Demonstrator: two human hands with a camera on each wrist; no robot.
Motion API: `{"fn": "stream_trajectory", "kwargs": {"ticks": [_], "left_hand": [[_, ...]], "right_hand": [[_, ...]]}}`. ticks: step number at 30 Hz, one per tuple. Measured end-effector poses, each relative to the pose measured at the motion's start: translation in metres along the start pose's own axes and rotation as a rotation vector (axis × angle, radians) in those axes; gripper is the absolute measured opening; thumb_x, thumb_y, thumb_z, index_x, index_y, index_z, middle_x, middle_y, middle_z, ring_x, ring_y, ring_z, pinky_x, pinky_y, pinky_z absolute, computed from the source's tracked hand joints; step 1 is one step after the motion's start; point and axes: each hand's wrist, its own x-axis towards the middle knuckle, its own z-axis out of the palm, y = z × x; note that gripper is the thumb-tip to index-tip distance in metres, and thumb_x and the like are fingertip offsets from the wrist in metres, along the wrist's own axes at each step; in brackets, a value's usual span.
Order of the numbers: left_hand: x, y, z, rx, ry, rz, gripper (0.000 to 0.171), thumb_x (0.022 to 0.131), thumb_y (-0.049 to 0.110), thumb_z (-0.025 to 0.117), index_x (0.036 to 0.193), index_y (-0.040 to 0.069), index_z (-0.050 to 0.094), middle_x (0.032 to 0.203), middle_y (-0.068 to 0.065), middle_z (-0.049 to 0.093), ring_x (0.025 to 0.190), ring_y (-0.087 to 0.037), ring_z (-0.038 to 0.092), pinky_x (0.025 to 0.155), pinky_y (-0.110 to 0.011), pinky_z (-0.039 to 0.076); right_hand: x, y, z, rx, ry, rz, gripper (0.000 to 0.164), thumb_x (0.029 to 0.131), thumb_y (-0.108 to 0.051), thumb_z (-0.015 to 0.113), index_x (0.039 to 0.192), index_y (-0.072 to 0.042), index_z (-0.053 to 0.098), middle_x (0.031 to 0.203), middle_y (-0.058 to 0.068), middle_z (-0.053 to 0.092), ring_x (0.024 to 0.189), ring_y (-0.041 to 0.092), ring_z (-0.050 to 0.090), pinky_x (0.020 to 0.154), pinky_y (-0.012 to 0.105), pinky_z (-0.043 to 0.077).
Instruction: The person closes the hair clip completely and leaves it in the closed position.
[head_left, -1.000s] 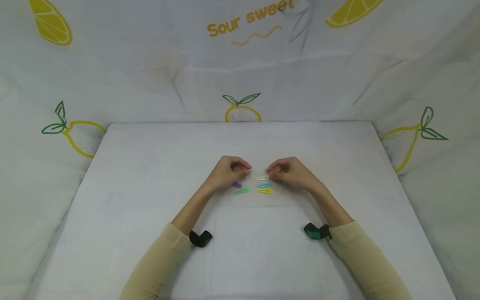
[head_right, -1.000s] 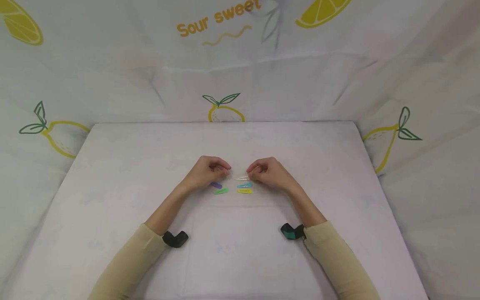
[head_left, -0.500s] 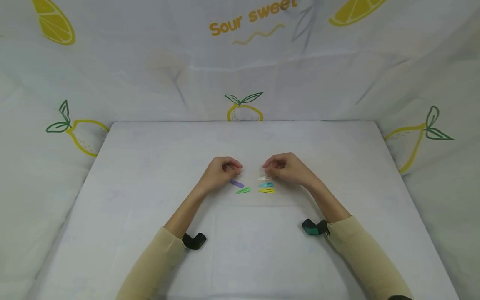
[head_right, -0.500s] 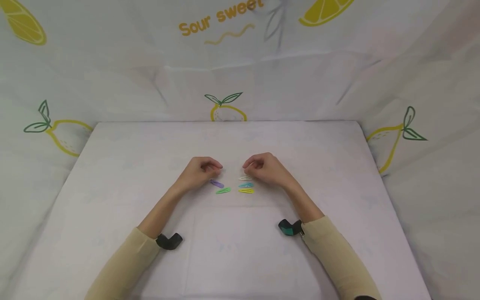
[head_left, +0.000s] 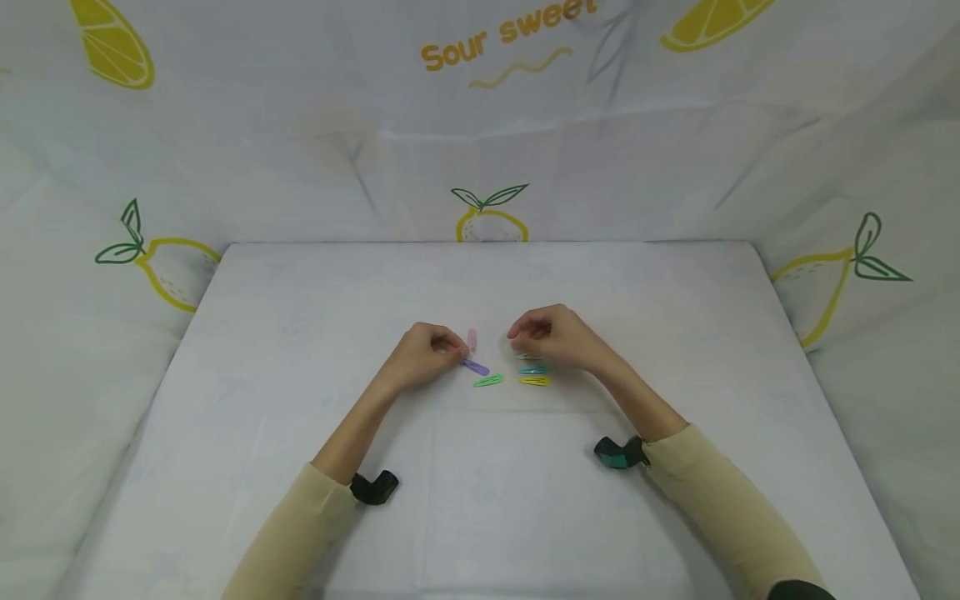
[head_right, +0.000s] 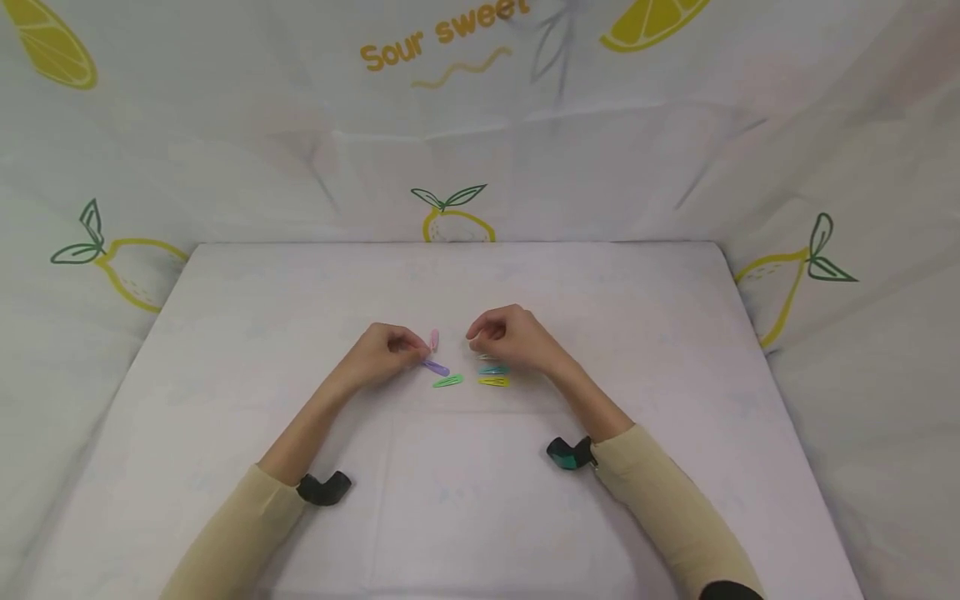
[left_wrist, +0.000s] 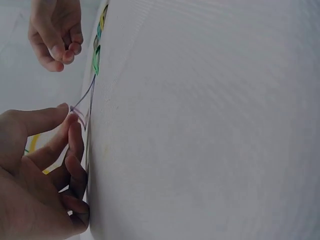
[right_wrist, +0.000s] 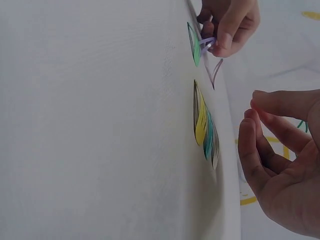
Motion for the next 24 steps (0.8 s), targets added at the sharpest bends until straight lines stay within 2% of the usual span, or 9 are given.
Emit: {"fn": "stream_trajectory", "kwargs": {"ticks": [7,18,24], "left_hand": [[-0.003,-0.004,-0.003,0.023,-0.041,-0.008,0.016,0.098,0.022,0.076,0.1,0.008,0.085,0.093,-0.005,0.08,0.083,-0.012,0.063,0.078,-0.026,0.048],[-0.005,-0.003,-0.004,0.008,-0.053,-0.004,0.017,0.098,0.022,0.078,0.098,0.007,0.085,0.094,-0.008,0.081,0.082,-0.013,0.062,0.078,-0.028,0.049],[-0.004,-0.005,-0.005,0.01,-0.055,0.001,0.016,0.097,0.022,0.078,0.097,0.008,0.086,0.093,-0.006,0.082,0.083,-0.012,0.063,0.079,-0.027,0.049]], "right_hand": [[0.0,-0.008,0.005,0.029,-0.034,-0.01,0.015,0.098,-0.007,0.073,0.111,-0.003,0.08,0.099,0.011,0.08,0.085,0.017,0.066,0.078,0.02,0.053],[0.005,-0.018,0.016,0.038,-0.071,-0.063,0.013,0.098,-0.007,0.074,0.109,-0.004,0.081,0.101,0.01,0.083,0.084,0.013,0.066,0.079,0.02,0.054],[0.011,-0.021,0.025,0.041,-0.097,-0.069,0.012,0.096,-0.009,0.077,0.105,-0.004,0.082,0.093,0.008,0.078,0.081,0.012,0.065,0.079,0.021,0.054]]}}
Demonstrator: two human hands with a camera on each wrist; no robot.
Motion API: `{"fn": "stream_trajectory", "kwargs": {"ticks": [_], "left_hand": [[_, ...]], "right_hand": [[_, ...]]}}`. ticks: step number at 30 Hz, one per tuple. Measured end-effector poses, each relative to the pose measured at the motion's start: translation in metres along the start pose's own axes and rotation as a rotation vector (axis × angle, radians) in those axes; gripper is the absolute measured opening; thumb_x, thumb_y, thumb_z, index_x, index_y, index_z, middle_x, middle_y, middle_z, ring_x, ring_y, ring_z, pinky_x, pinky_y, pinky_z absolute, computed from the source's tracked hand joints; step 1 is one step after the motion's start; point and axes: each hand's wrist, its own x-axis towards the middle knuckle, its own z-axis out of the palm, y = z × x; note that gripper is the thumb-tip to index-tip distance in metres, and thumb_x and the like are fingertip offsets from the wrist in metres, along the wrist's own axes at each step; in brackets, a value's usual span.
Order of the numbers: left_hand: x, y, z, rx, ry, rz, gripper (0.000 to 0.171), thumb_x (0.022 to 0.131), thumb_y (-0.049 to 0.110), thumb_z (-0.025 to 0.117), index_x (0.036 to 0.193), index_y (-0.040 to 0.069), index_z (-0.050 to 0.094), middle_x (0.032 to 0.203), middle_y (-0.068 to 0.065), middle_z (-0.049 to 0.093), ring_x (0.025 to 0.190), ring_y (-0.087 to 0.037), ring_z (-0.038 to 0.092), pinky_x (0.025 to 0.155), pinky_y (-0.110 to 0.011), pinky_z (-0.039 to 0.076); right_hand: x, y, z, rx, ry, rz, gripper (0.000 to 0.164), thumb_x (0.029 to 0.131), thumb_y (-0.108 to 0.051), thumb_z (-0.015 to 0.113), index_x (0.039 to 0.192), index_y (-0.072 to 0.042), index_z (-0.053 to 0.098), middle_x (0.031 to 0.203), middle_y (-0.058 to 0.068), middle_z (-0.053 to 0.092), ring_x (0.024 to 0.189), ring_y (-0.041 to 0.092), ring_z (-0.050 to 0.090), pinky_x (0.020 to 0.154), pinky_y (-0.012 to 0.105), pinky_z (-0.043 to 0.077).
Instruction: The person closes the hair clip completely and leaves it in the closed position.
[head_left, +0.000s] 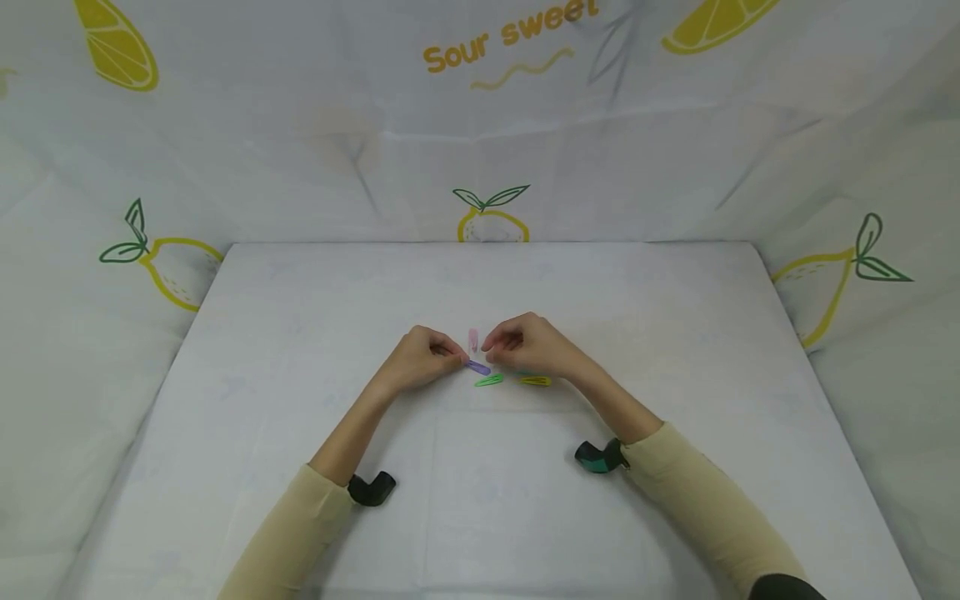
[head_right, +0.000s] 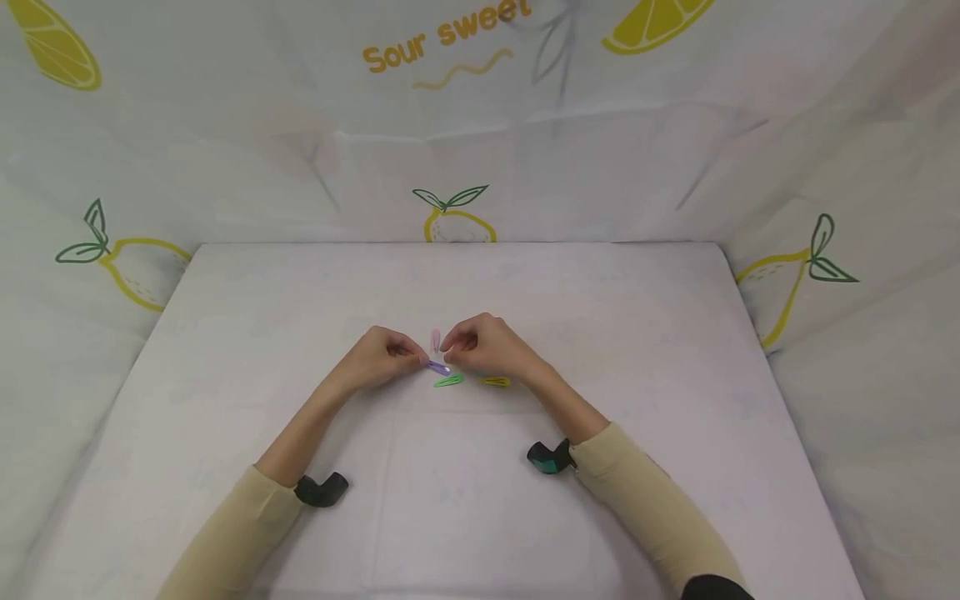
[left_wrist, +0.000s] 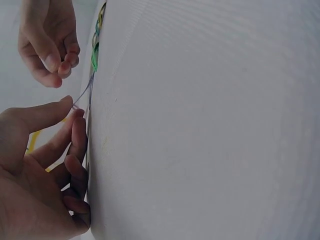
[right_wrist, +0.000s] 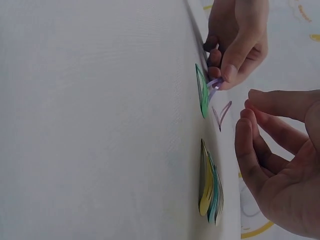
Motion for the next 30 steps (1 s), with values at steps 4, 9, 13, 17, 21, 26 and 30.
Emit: {"fn": "stream_trajectory", "kwargs": {"ticks": [4,9,13,17,21,26,30], "left_hand": [[0.0,-0.001,-0.001,-0.002,-0.004,0.007,0.016,0.096,0.023,0.079,0.096,0.008,0.085,0.092,-0.006,0.082,0.083,-0.011,0.063,0.08,-0.027,0.049],[0.0,-0.003,-0.001,-0.006,-0.014,-0.001,0.017,0.095,0.024,0.08,0.098,0.008,0.085,0.092,-0.006,0.081,0.084,-0.012,0.062,0.08,-0.028,0.049],[0.0,-0.004,-0.002,-0.019,-0.019,-0.01,0.016,0.095,0.024,0.081,0.099,0.009,0.085,0.095,-0.005,0.081,0.086,-0.013,0.063,0.082,-0.029,0.049],[0.0,-0.004,-0.002,-0.035,-0.023,-0.012,0.015,0.094,0.023,0.081,0.099,0.009,0.085,0.095,-0.005,0.081,0.085,-0.014,0.061,0.081,-0.03,0.048],[0.001,-0.006,-0.002,-0.03,-0.023,-0.005,0.016,0.094,0.022,0.082,0.1,0.008,0.085,0.093,-0.006,0.081,0.083,-0.013,0.06,0.079,-0.029,0.047],[0.002,-0.007,-0.001,-0.025,-0.022,-0.002,0.016,0.093,0.022,0.082,0.1,0.008,0.084,0.092,-0.004,0.08,0.082,-0.011,0.061,0.077,-0.027,0.047],[0.001,-0.005,-0.001,-0.027,-0.024,-0.003,0.016,0.093,0.022,0.083,0.1,0.008,0.084,0.091,-0.004,0.08,0.082,-0.011,0.06,0.077,-0.027,0.047]], "right_hand": [[0.004,-0.001,0.005,-0.006,-0.031,0.0,0.011,0.095,-0.007,0.076,0.103,-0.004,0.082,0.089,0.006,0.076,0.08,0.01,0.064,0.078,0.022,0.054],[0.006,-0.003,0.008,-0.001,-0.07,0.02,0.01,0.094,-0.005,0.078,0.103,-0.003,0.082,0.088,0.006,0.078,0.078,0.009,0.067,0.077,0.022,0.056],[0.009,-0.003,0.008,-0.019,-0.089,0.023,0.009,0.094,-0.008,0.081,0.102,-0.003,0.083,0.087,0.006,0.079,0.077,0.008,0.067,0.077,0.022,0.056],[0.013,-0.004,0.008,-0.043,-0.101,0.032,0.01,0.094,-0.012,0.083,0.101,-0.004,0.084,0.086,0.004,0.078,0.077,0.007,0.065,0.077,0.023,0.056],[0.015,-0.005,0.008,-0.056,-0.107,0.051,0.009,0.094,-0.013,0.084,0.1,-0.005,0.084,0.085,0.002,0.078,0.076,0.007,0.064,0.076,0.022,0.054],[0.016,-0.003,0.009,-0.053,-0.111,0.061,0.009,0.094,-0.013,0.085,0.099,-0.006,0.085,0.085,0.002,0.079,0.076,0.006,0.064,0.075,0.022,0.053],[0.018,-0.001,0.009,-0.045,-0.113,0.075,0.008,0.093,-0.013,0.085,0.098,-0.006,0.085,0.083,0.002,0.078,0.075,0.007,0.063,0.075,0.023,0.052]]}}
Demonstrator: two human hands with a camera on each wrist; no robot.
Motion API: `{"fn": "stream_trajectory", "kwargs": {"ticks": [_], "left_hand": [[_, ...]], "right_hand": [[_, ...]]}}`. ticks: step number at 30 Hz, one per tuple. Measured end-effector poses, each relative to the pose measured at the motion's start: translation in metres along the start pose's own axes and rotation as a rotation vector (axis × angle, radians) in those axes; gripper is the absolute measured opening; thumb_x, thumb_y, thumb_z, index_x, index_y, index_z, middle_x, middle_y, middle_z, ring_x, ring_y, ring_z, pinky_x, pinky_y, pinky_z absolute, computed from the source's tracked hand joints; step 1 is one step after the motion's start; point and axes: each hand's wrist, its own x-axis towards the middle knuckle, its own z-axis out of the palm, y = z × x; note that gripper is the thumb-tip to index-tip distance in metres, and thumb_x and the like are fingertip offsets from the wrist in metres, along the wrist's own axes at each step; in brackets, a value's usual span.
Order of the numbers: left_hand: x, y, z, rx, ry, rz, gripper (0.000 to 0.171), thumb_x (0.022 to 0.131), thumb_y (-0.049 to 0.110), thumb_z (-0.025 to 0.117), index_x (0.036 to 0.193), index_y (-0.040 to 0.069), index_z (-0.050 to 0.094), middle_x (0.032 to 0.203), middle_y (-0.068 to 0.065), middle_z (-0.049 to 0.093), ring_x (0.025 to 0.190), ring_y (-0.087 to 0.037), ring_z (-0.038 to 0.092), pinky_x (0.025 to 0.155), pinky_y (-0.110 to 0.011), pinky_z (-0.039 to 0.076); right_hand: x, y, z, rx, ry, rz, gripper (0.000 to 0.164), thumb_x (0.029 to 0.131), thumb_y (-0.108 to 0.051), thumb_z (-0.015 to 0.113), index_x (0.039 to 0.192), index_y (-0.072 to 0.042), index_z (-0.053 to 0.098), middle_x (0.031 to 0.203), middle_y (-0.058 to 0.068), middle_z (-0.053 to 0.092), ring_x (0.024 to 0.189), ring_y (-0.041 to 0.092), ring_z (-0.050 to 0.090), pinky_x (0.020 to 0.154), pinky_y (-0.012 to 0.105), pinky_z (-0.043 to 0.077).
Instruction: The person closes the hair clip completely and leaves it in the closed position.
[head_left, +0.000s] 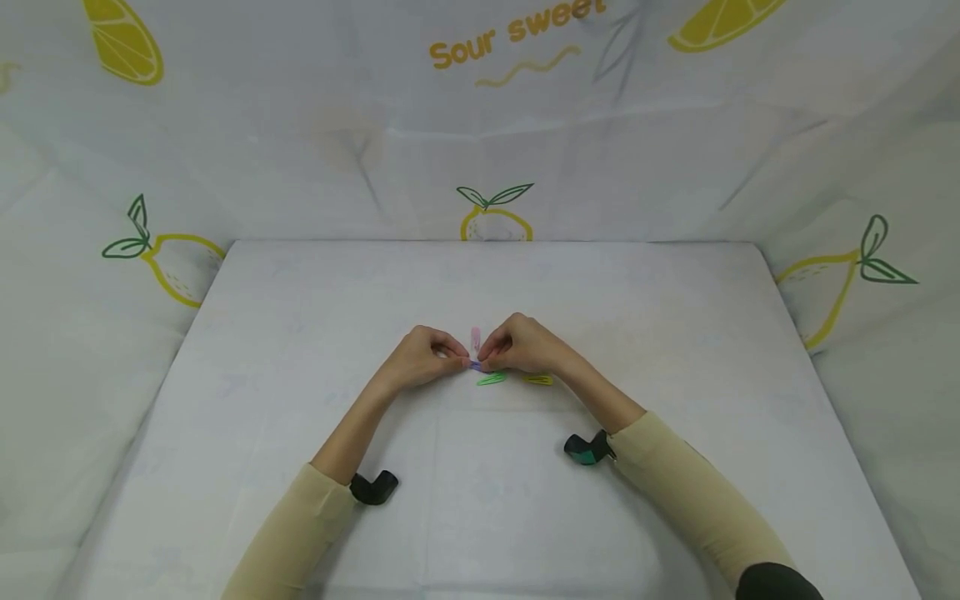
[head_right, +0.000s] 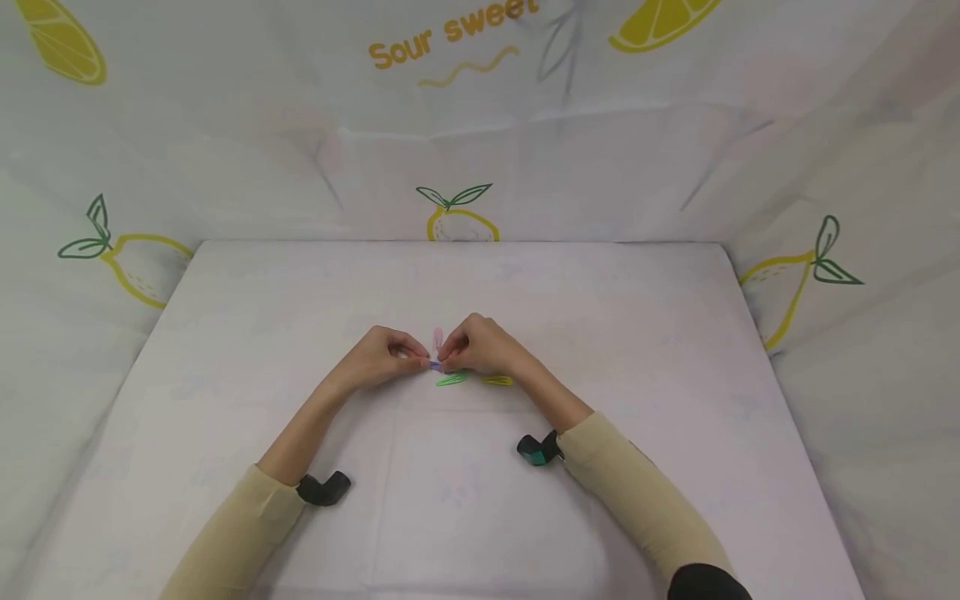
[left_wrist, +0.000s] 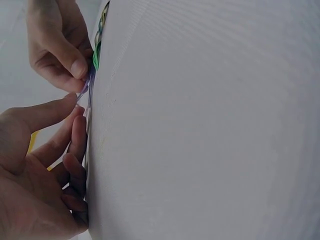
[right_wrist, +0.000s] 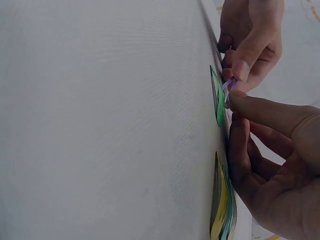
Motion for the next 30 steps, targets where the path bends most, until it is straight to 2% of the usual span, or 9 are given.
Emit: {"fn": "stream_trajectory", "kwargs": {"ticks": [13,22,30], "left_hand": [[-0.0003,0.0003,-0.0018,-0.01,-0.021,0.001,0.017,0.091,0.022,0.085,0.101,0.008,0.084,0.089,-0.003,0.077,0.08,-0.012,0.057,0.075,-0.028,0.045],[0.0008,-0.0013,-0.0012,-0.021,-0.038,-0.005,0.019,0.092,0.023,0.084,0.103,0.008,0.083,0.089,-0.003,0.077,0.079,-0.011,0.057,0.075,-0.027,0.045],[-0.0012,-0.0012,-0.0017,-0.007,-0.046,0.005,0.019,0.093,0.022,0.083,0.108,0.01,0.085,0.093,-0.002,0.077,0.08,-0.012,0.055,0.075,-0.028,0.044]], "right_hand": [[0.0011,-0.0016,0.0031,-0.026,0.001,0.025,0.004,0.094,-0.014,0.084,0.092,-0.011,0.086,0.079,-0.003,0.076,0.073,0.007,0.06,0.073,0.023,0.049],[-0.0012,-0.0012,0.0029,-0.02,0.012,-0.012,0.008,0.096,-0.01,0.08,0.089,-0.009,0.084,0.076,-0.005,0.073,0.072,0.007,0.058,0.071,0.022,0.048],[-0.0044,-0.0035,0.0029,-0.045,0.019,-0.046,0.007,0.099,-0.01,0.078,0.095,-0.007,0.083,0.08,-0.001,0.074,0.073,0.007,0.057,0.071,0.021,0.047]]}}
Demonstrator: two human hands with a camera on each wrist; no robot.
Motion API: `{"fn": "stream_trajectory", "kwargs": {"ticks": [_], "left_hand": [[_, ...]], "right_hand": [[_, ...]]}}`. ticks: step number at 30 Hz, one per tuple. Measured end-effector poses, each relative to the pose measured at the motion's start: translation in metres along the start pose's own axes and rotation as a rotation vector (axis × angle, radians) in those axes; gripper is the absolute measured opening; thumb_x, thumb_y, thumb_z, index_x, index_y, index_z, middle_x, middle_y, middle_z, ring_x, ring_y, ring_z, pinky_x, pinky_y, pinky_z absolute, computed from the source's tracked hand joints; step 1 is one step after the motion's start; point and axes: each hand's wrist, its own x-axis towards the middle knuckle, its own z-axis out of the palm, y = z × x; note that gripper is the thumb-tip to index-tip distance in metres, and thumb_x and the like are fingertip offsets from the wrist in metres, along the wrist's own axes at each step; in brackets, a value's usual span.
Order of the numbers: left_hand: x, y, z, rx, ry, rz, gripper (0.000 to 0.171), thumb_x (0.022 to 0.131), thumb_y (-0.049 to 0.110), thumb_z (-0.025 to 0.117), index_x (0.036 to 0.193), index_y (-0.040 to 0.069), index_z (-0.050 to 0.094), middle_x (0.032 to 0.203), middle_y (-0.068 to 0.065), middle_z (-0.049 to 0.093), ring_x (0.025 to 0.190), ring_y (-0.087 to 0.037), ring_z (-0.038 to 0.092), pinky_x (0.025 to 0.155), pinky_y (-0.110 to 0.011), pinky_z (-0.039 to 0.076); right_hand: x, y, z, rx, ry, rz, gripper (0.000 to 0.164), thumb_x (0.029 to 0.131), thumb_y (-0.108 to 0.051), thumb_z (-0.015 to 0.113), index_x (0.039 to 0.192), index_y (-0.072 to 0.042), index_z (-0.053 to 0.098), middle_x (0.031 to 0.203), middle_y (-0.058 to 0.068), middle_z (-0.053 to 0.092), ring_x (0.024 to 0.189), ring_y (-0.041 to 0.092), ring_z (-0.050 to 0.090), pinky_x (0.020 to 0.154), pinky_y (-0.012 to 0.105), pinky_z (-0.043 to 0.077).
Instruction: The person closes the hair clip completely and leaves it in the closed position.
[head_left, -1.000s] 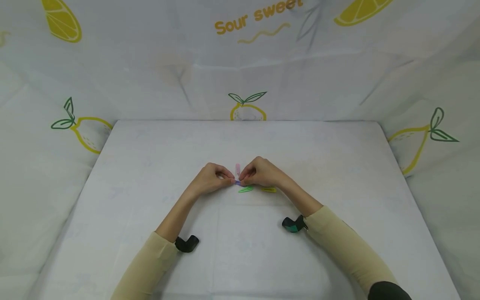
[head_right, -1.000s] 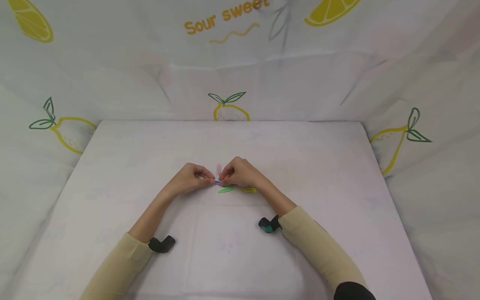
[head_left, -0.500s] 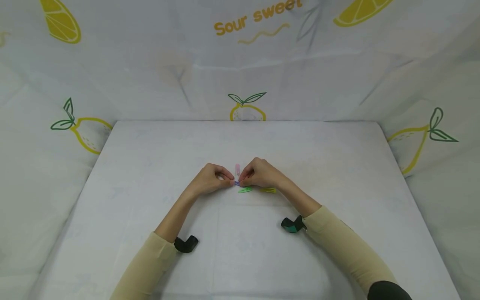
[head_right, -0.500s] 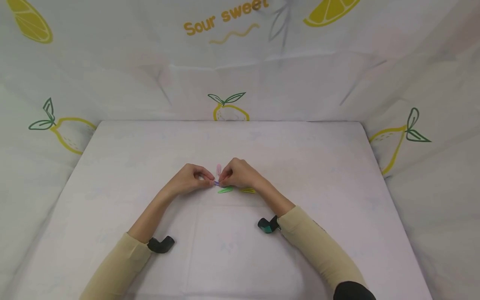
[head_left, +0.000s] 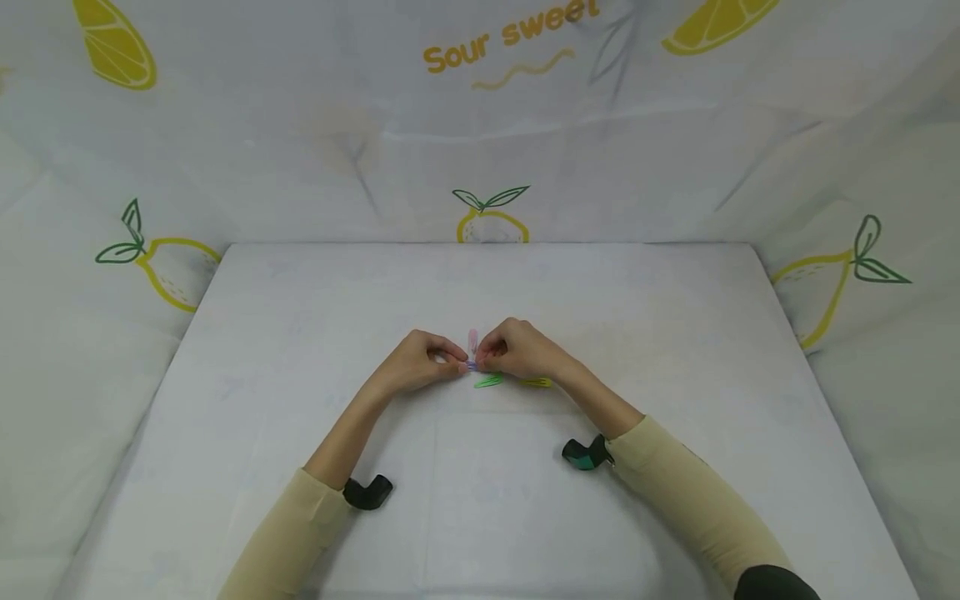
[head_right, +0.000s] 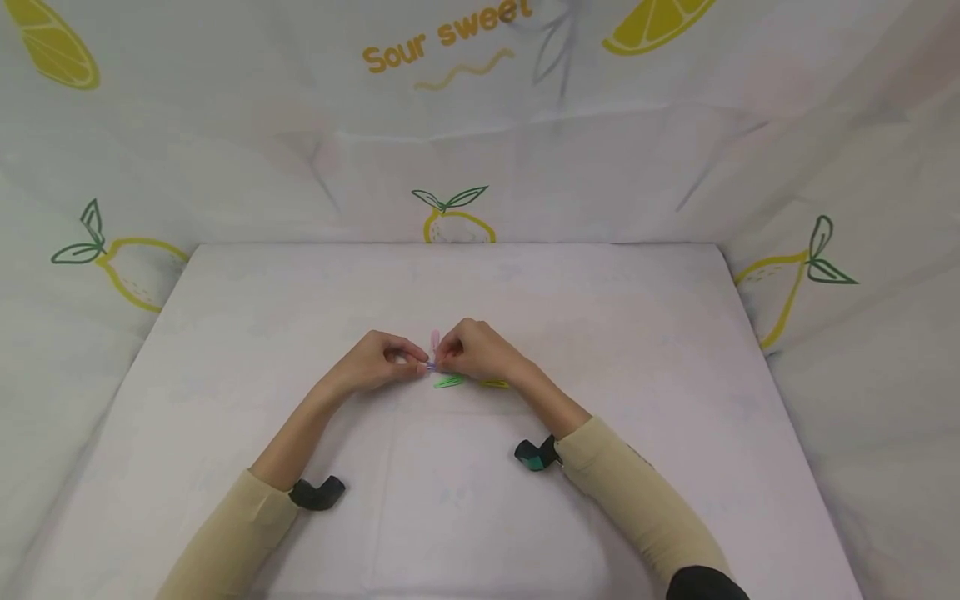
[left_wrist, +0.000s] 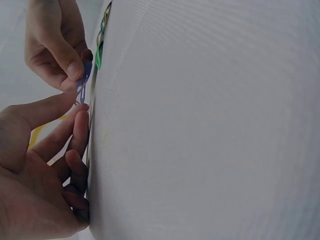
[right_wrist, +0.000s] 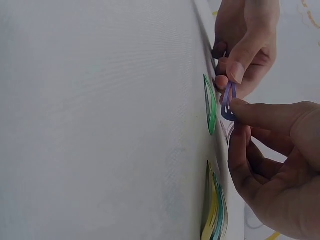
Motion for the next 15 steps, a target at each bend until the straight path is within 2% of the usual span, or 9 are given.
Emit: {"fn": "stream_trajectory", "kwargs": {"ticks": [7,15], "left_hand": [[-0.0011,-0.0001,-0.0003,-0.004,0.008,0.034,0.015,0.094,0.022,0.082,0.105,0.012,0.086,0.096,-0.004,0.078,0.077,-0.013,0.051,0.07,-0.026,0.042],[-0.0023,0.0022,0.0,-0.002,0.053,0.046,0.012,0.095,0.021,0.08,0.101,0.013,0.086,0.097,-0.005,0.079,0.074,-0.014,0.051,0.07,-0.027,0.043]], "right_hand": [[-0.0037,-0.0027,-0.0016,-0.006,0.028,-0.031,0.007,0.099,-0.008,0.077,0.099,-0.005,0.084,0.086,0.001,0.077,0.074,0.008,0.058,0.072,0.021,0.048],[-0.0065,0.0002,-0.0011,0.0,0.074,-0.056,0.008,0.1,-0.01,0.075,0.1,-0.009,0.083,0.09,-0.001,0.077,0.078,0.009,0.06,0.075,0.021,0.049]]}}
